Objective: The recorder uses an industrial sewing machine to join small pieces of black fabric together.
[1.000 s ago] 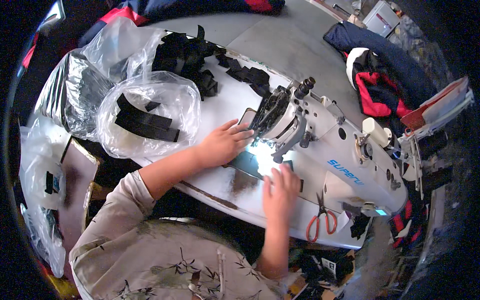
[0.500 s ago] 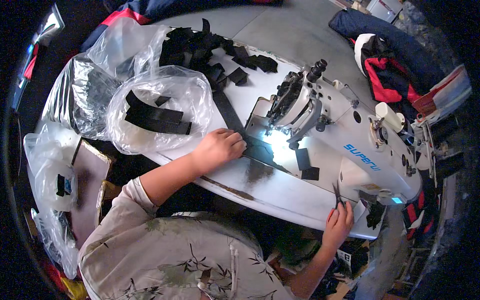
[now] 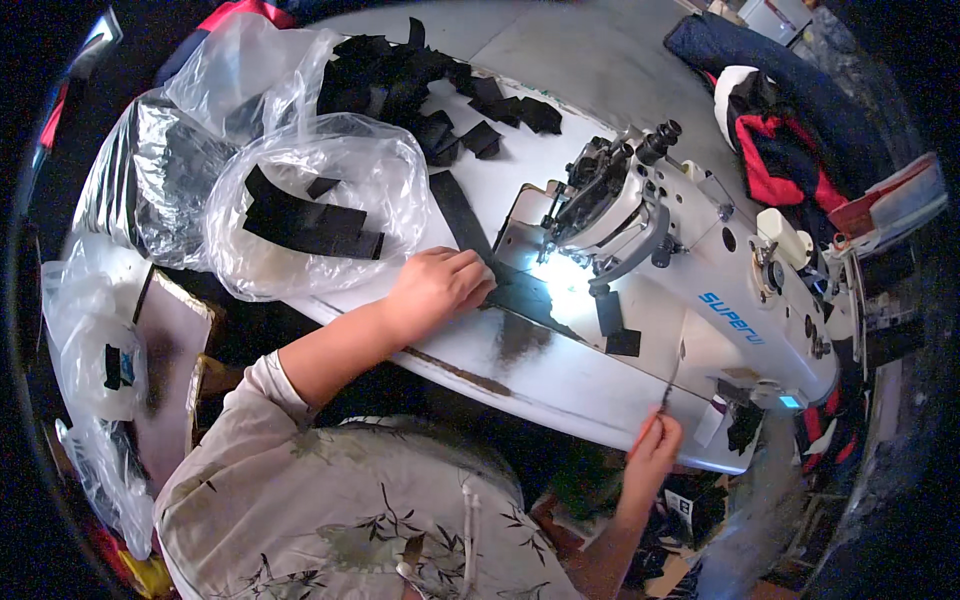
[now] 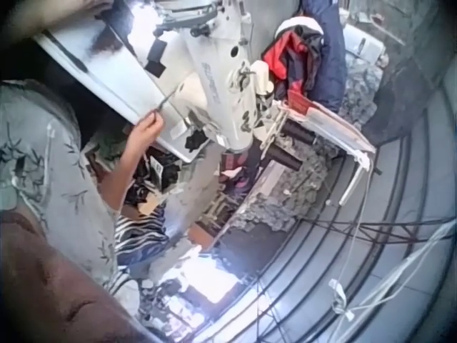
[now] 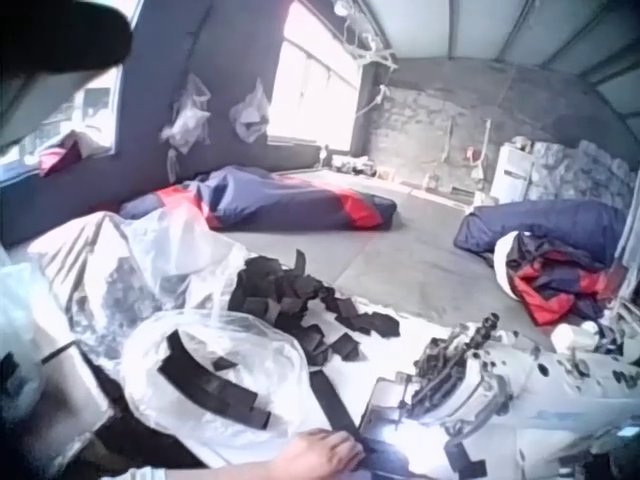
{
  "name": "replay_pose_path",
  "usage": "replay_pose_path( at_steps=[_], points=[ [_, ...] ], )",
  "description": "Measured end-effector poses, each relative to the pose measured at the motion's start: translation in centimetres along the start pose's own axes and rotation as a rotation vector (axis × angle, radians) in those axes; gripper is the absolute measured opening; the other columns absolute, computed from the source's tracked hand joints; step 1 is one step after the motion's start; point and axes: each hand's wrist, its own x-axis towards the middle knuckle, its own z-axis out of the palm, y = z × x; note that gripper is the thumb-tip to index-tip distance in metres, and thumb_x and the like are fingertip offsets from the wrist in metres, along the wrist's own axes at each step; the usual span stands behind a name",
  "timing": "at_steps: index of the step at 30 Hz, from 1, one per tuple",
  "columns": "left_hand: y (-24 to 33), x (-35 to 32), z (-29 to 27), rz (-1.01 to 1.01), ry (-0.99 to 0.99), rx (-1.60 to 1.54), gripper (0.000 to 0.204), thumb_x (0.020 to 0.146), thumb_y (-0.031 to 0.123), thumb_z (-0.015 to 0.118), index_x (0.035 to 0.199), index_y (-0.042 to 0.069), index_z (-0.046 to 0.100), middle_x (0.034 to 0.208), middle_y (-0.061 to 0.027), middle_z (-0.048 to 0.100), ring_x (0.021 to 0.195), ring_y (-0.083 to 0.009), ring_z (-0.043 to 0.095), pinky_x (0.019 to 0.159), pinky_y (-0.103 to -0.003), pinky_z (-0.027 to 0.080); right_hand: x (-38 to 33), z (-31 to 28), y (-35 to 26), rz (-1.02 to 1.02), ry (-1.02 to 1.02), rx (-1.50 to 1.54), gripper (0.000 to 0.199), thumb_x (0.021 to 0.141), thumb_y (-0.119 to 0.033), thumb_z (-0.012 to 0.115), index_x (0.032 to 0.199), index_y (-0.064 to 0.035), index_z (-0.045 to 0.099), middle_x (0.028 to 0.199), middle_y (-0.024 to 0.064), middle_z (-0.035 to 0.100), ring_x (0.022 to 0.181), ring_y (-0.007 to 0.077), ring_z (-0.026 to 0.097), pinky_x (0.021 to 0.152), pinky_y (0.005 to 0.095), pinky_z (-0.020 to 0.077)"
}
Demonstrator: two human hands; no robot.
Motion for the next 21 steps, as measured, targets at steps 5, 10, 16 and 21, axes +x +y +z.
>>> replay_pose_path(
  at_steps=[5,10,16,21],
  points=[
    [-0.7,-0.6,0.7,-0.137,0.043,-0.112,0.014,0.081,0.018,0.074,0.08,0.009,0.062,0.075,-0.0056,0.062,0.061,-0.0277,0.062,0.058,-0.038,0.052,0.8,3.6,-15.5,0.505,-0.809,0.927,0.062,0.101,-0.033,0.059,0.151,-0.013,0.029,0.099,0.0086,0.059,0.068,0.0129,0.058,0.057,0.0322,0.0564],
    [-0.7,-0.5,0.4,-0.172,0.018,-0.165,0.011,0.081,0.016,0.074,0.083,0.01,0.064,0.076,-0.0073,0.063,0.065,-0.031,0.065,0.058,-0.041,0.053,2.9,6.9,-18.7,0.525,-1.007,1.008,0.072,0.095,-0.039,0.067,0.15,-0.0096,0.032,0.098,0.0055,0.057,0.065,0.0137,0.058,0.064,0.037,0.0586],
    [-0.5,-0.4,-0.1,-0.116,0.04,-0.128,0.012,0.08,0.015,0.073,0.082,0.009,0.063,0.076,-0.0072,0.062,0.065,-0.0286,0.064,0.059,-0.039,0.053,2.9,8.7,-19.8,0.326,-0.936,0.772,0.064,0.097,-0.039,0.064,0.144,-0.0056,0.039,0.088,0.0039,0.056,0.066,0.0124,0.057,0.06,0.0337,0.056],
    [-0.5,-0.5,0.1,-0.07,0.041,-0.153,0.013,0.079,0.015,0.074,0.082,0.009,0.063,0.077,-0.0059,0.059,0.068,-0.0265,0.064,0.062,-0.038,0.054,3.8,8.3,-18.1,0.49,-0.979,0.999,0.051,0.102,-0.036,0.056,0.14,-0.0049,0.044,0.084,0.0038,0.055,0.067,0.0118,0.056,0.058,0.0322,0.0544]
  ],
)
